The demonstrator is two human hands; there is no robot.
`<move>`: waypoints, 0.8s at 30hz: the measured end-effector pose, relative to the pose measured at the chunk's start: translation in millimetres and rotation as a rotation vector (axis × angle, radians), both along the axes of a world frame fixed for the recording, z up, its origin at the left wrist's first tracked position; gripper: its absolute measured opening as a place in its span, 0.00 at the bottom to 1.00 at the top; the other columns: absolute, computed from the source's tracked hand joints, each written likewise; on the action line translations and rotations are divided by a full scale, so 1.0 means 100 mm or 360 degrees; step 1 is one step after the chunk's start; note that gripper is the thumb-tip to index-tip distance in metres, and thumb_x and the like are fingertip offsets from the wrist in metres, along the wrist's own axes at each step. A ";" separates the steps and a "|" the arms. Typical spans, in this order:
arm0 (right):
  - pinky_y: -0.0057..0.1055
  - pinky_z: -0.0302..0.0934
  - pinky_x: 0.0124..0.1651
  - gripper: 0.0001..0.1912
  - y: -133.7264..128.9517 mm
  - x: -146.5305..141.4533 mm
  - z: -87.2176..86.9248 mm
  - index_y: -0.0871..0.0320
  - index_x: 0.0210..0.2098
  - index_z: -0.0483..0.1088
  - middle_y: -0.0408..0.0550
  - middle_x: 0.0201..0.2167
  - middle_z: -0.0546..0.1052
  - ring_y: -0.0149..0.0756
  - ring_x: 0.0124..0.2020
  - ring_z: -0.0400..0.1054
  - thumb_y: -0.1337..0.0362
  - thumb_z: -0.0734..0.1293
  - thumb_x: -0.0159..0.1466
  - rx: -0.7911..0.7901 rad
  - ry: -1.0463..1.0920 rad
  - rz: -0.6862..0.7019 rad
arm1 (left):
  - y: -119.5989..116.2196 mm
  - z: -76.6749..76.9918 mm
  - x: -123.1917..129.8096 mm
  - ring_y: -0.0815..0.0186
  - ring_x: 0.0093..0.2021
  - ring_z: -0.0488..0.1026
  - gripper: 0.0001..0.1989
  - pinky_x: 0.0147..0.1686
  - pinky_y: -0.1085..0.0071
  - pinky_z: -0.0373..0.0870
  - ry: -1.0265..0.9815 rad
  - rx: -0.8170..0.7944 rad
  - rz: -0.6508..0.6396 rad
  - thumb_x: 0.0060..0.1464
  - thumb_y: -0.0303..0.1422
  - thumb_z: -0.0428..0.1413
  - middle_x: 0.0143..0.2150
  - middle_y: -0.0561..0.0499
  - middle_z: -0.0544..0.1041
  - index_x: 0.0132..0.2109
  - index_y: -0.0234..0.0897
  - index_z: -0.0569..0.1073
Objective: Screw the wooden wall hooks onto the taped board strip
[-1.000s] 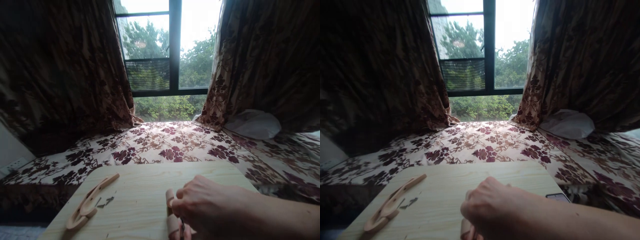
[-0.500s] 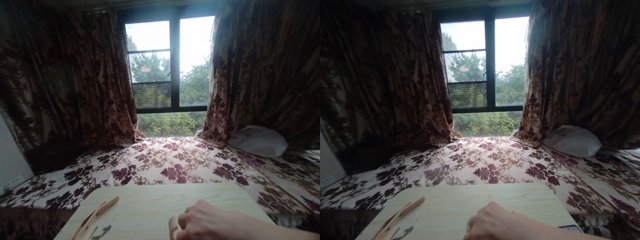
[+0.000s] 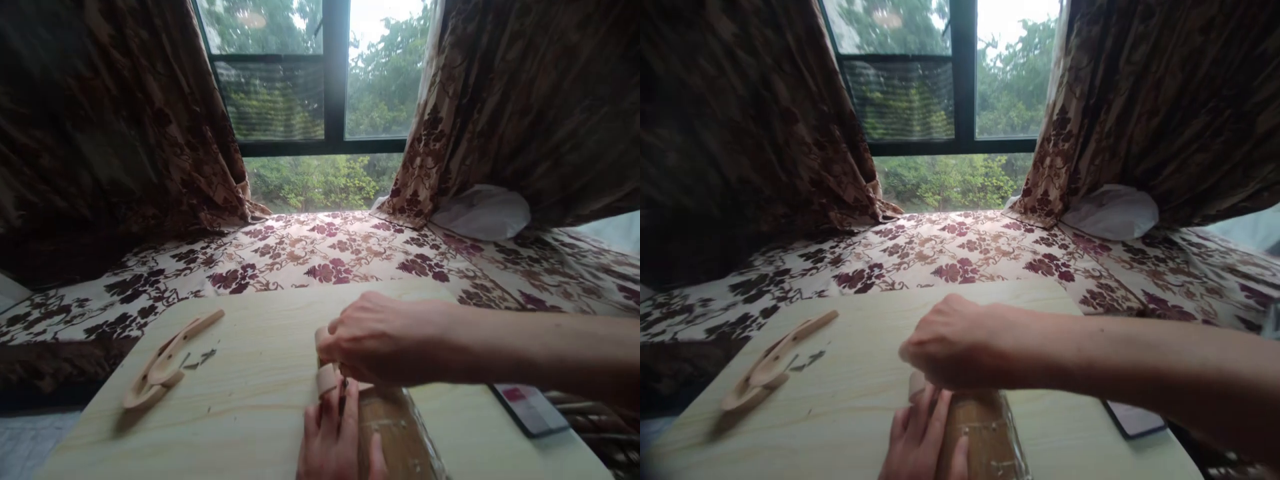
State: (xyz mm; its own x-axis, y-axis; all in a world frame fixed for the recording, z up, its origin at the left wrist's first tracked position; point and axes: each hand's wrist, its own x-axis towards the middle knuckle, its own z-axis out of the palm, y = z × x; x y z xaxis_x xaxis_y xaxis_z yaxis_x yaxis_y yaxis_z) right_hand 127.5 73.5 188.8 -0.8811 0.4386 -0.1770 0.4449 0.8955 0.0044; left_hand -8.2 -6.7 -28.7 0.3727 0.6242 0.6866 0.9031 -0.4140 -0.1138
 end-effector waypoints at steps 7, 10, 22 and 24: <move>0.29 0.49 0.24 0.05 0.05 0.04 -0.01 0.62 0.30 0.67 0.47 0.32 0.73 0.27 0.25 0.57 0.74 0.62 0.59 -0.0162 0.0027 0.0106 | -0.09 0.25 0.08 0.53 0.51 0.63 0.25 0.44 0.60 0.70 -0.0256 -0.0297 -0.0030 0.53 0.33 0.52 0.55 0.41 0.67 0.58 0.31 0.62; 0.29 0.45 0.21 0.06 0.03 0.09 -0.05 0.62 0.30 0.67 0.43 0.23 0.69 0.27 0.20 0.52 0.73 0.60 0.61 -0.0129 0.0089 0.0028 | -0.09 0.25 0.06 0.53 0.51 0.62 0.26 0.46 0.60 0.68 -0.0202 -0.0303 -0.0149 0.53 0.34 0.53 0.56 0.39 0.65 0.58 0.28 0.62; 0.29 0.48 0.24 0.06 0.01 0.09 -0.02 0.61 0.30 0.66 0.46 0.32 0.73 0.27 0.25 0.58 0.77 0.61 0.58 -0.0129 0.0116 0.0163 | -0.16 0.32 0.17 0.52 0.48 0.60 0.22 0.44 0.58 0.67 -0.0505 -0.0503 -0.0075 0.54 0.31 0.53 0.55 0.39 0.66 0.56 0.29 0.65; 0.29 0.48 0.25 0.07 0.01 0.09 -0.04 0.61 0.29 0.66 0.46 0.31 0.72 0.27 0.25 0.58 0.77 0.60 0.57 -0.0153 0.0128 0.0135 | -0.16 0.33 0.17 0.52 0.48 0.60 0.22 0.44 0.57 0.67 -0.0512 -0.0512 -0.0084 0.54 0.30 0.52 0.55 0.39 0.66 0.56 0.29 0.65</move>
State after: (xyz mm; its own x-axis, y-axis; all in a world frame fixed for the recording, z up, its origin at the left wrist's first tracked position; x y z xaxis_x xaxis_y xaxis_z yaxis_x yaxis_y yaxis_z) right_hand 136.1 74.3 184.8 -0.9272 0.3464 -0.1422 0.3632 0.9245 -0.1160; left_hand 8.5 -22.6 4.0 0.2091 0.8107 0.5468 0.8483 -0.4286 0.3109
